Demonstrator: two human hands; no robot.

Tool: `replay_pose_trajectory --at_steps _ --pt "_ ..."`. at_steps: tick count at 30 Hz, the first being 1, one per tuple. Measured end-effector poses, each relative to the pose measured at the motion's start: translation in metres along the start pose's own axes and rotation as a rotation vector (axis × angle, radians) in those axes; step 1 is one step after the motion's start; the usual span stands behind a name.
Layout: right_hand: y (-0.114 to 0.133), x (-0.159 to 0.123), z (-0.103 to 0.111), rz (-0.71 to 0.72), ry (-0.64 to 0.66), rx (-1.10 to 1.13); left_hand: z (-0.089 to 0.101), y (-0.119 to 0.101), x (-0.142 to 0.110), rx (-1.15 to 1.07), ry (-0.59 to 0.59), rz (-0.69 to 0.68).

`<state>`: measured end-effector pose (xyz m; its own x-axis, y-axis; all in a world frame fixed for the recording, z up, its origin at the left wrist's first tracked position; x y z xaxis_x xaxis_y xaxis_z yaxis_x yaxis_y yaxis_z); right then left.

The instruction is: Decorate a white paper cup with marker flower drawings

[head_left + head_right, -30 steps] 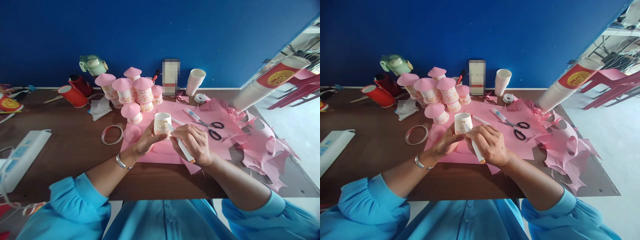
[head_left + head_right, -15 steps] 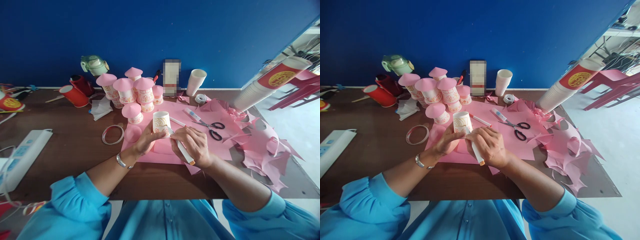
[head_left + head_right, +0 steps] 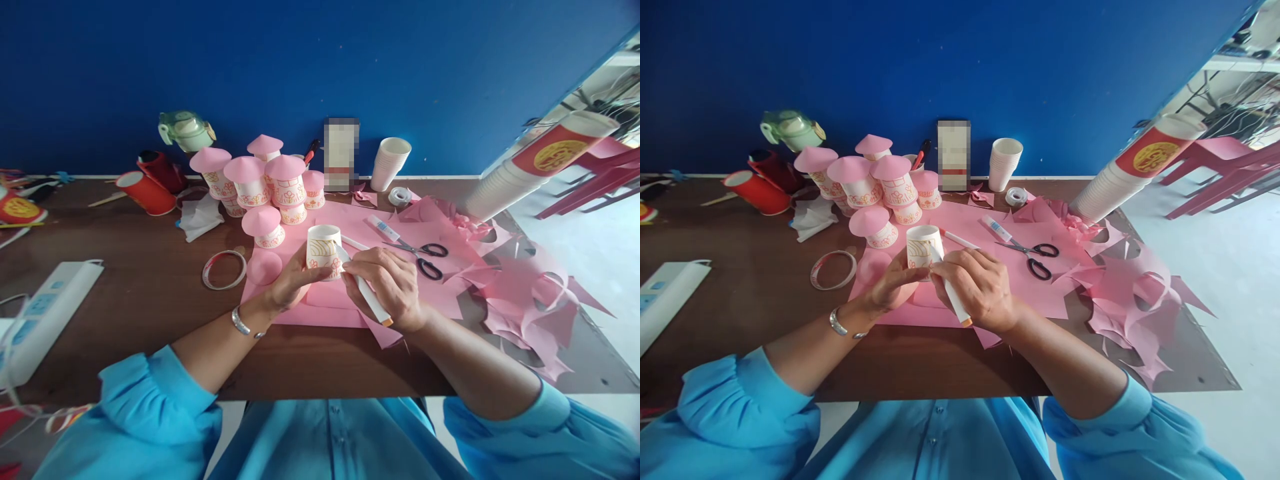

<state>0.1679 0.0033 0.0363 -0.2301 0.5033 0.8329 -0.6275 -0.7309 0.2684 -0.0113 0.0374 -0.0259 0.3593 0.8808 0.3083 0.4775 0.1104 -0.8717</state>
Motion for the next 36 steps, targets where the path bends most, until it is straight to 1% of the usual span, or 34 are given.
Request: replay_pose_trajectory --at_steps 9,20,25,31,36 --pt "0.0019 0.0017 0.0006 -0.012 0.008 -0.026 -0.0038 -0.0041 0.0016 -0.026 -0.002 0.008" --pt "0.0053 0.0025 -0.0002 -0.013 0.015 0.0 -0.0006 -0.0024 0.0011 0.011 -0.041 0.021" --pt "0.0063 0.0012 -0.0004 -0.017 0.007 0.012 0.0001 -0.0015 0.0012 -0.012 -0.042 0.001" --pt "0.0071 0.0019 0.0019 -0.016 -0.035 0.028 -0.0006 -0.0017 0.001 -0.024 -0.036 -0.008" --pt "0.0047 0.003 0.0033 -0.032 -0.018 0.029 0.0015 -0.0009 -0.0019 0.006 -0.025 -0.03"
Point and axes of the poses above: each hand's wrist, its own x-axis towards the middle knuckle, its own z-axis out of the back of the hand, y = z × x, the point moved 2 cm from there along x, towards the middle knuckle, and after that the axes turned 15 degrees about -z, right-handed, at the moved point
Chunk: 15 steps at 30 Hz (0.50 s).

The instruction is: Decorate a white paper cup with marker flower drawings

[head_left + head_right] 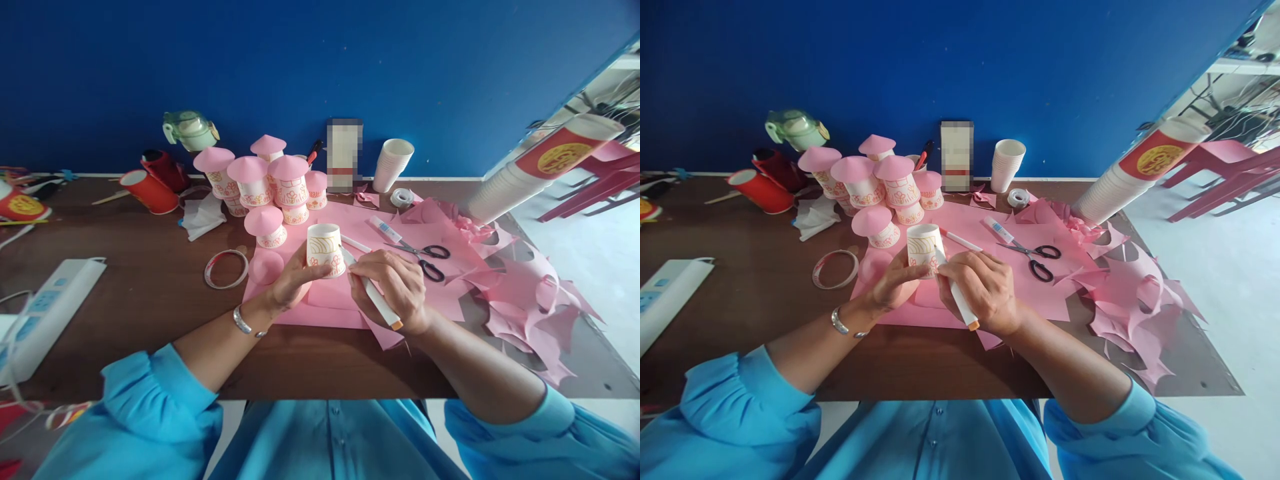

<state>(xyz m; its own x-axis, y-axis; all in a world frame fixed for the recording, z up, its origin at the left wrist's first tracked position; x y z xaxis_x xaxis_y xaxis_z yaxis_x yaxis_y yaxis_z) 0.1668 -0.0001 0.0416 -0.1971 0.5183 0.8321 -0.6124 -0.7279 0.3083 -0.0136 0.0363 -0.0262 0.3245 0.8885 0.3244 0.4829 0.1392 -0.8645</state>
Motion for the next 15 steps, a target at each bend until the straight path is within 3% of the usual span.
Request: replay_pose_trajectory --at_steps 11,15 --pt "0.0032 -0.0058 -0.0043 0.08 0.084 0.017 0.0086 0.01 -0.0031 0.119 0.011 -0.025" --pt "0.0029 -0.0073 -0.0064 0.078 0.103 0.002 0.0061 0.0066 -0.0025 0.19 -0.034 -0.011"
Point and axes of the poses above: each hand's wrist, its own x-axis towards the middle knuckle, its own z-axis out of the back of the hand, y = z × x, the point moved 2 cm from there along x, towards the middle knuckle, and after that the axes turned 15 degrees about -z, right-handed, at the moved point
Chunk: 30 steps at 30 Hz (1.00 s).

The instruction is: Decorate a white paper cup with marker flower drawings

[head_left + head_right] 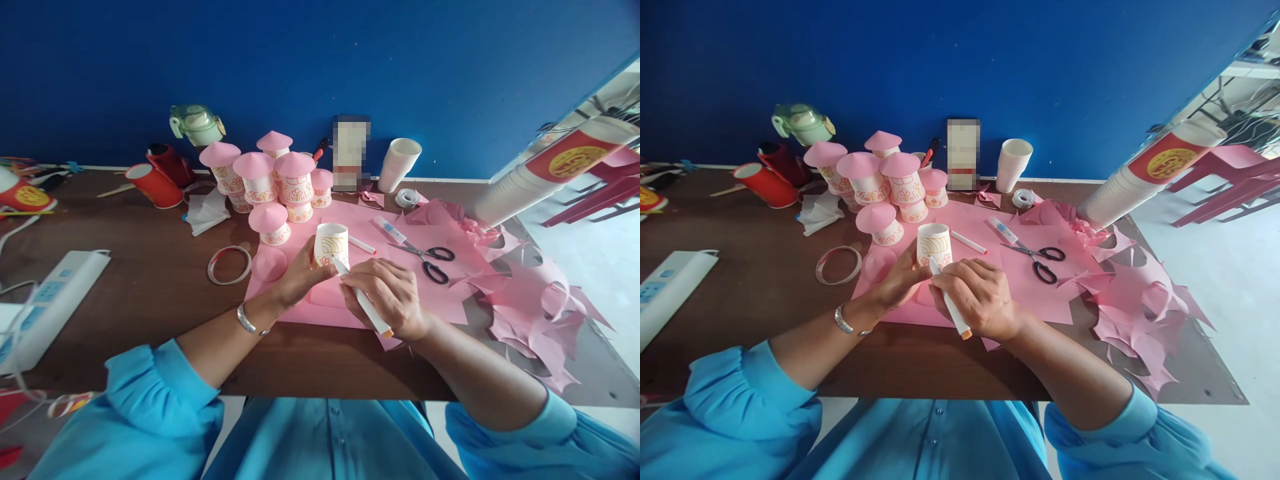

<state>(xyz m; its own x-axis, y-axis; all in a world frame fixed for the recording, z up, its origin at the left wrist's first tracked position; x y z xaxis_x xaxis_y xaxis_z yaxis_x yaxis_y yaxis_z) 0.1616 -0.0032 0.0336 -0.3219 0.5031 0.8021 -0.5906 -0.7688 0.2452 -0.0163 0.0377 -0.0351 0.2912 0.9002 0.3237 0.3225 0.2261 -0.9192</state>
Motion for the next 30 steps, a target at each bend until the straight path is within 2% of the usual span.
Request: replay_pose_trajectory --at_steps 4,22,27,30 --pt "-0.0005 -0.0012 -0.0008 -0.007 0.015 0.0 -0.0023 -0.0041 0.0008 0.09 -0.034 0.005" --pt "-0.0021 -0.001 -0.0004 -0.008 0.014 -0.033 -0.0033 -0.0049 0.0019 0.229 0.011 0.019" --pt "-0.0031 0.0025 0.0018 -0.025 -0.054 -0.003 -0.003 -0.0059 -0.0004 0.103 -0.008 0.014" --pt "-0.0047 0.0065 0.007 -0.103 -0.074 0.042 -0.0028 -0.0053 -0.0003 -0.034 -0.051 0.023"
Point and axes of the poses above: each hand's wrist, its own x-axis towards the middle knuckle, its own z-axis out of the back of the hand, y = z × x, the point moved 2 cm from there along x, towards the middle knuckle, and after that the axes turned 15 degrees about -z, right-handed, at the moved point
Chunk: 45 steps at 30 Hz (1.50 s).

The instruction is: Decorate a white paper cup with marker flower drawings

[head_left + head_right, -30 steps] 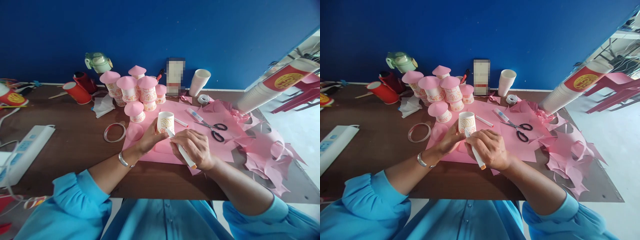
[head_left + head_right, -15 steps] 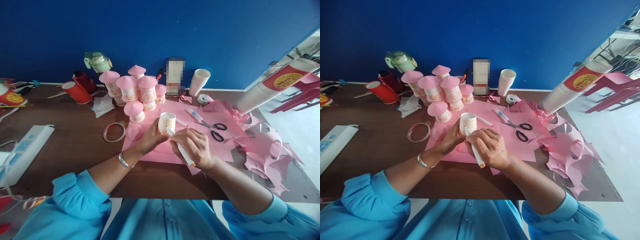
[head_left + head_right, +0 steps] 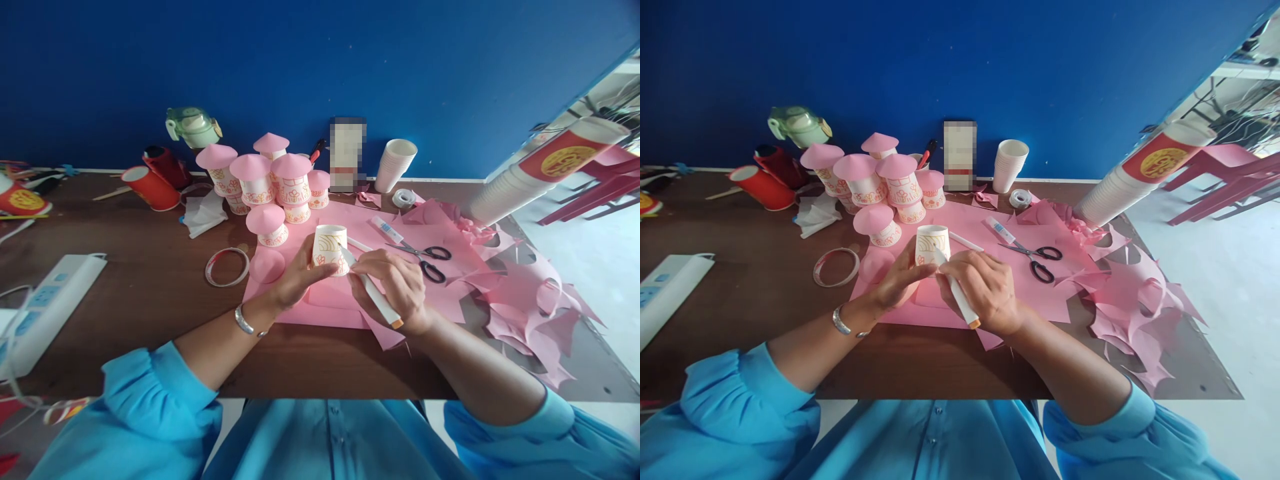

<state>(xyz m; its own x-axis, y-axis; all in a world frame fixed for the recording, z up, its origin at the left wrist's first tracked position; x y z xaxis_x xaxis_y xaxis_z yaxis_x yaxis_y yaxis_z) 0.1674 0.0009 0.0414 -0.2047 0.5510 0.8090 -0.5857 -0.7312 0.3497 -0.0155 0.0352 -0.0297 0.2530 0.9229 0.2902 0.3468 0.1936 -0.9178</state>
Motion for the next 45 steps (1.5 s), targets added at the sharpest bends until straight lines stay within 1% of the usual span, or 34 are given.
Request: replay_pose_trajectory --at_steps 2,6,8,10,12,14,16,19,24,28,31,36,40,45 --pt "-0.002 0.003 0.004 -0.129 0.006 0.055 -0.001 0.0 0.001 -0.107 -0.003 0.015" --pt "-0.012 0.004 0.008 -0.456 0.041 0.248 -0.005 -0.002 0.003 -0.303 0.048 0.099" --pt "-0.016 0.003 0.008 -0.559 0.044 0.341 -0.005 -0.003 0.003 -0.343 0.062 0.14" --pt "-0.018 0.002 0.008 -0.598 0.053 0.374 -0.004 -0.003 0.003 -0.351 0.059 0.163" --pt "-0.016 0.002 0.008 -0.567 0.071 0.352 -0.003 -0.003 0.003 -0.341 0.059 0.169" --pt "-0.013 0.004 0.009 -0.49 0.087 0.303 -0.004 -0.003 0.003 -0.331 0.064 0.167" --pt "-0.01 0.005 0.01 -0.413 0.084 0.245 -0.004 -0.004 0.003 -0.323 0.06 0.166" --pt "-0.007 0.006 0.01 -0.352 0.07 0.177 -0.005 -0.005 0.003 -0.322 0.054 0.171" --pt "-0.007 0.006 0.01 -0.326 0.072 0.143 -0.006 -0.006 0.004 -0.314 0.066 0.138" --pt "-0.007 0.007 0.009 -0.309 0.012 0.163 -0.007 -0.007 0.005 -0.273 0.049 0.094" --pt "-0.006 0.007 0.008 -0.287 -0.015 0.119 -0.007 -0.007 0.005 -0.246 0.026 0.079" --pt "-0.004 0.005 0.006 -0.2 -0.009 0.061 -0.005 -0.003 0.005 -0.204 0.015 0.032" --pt "-0.005 0.003 0.005 -0.127 -0.008 0.032 -0.003 -0.001 0.003 -0.17 0.041 0.002" --pt "-0.005 0.003 0.004 -0.128 -0.008 0.005 -0.005 -0.003 0.004 -0.161 0.051 0.0"
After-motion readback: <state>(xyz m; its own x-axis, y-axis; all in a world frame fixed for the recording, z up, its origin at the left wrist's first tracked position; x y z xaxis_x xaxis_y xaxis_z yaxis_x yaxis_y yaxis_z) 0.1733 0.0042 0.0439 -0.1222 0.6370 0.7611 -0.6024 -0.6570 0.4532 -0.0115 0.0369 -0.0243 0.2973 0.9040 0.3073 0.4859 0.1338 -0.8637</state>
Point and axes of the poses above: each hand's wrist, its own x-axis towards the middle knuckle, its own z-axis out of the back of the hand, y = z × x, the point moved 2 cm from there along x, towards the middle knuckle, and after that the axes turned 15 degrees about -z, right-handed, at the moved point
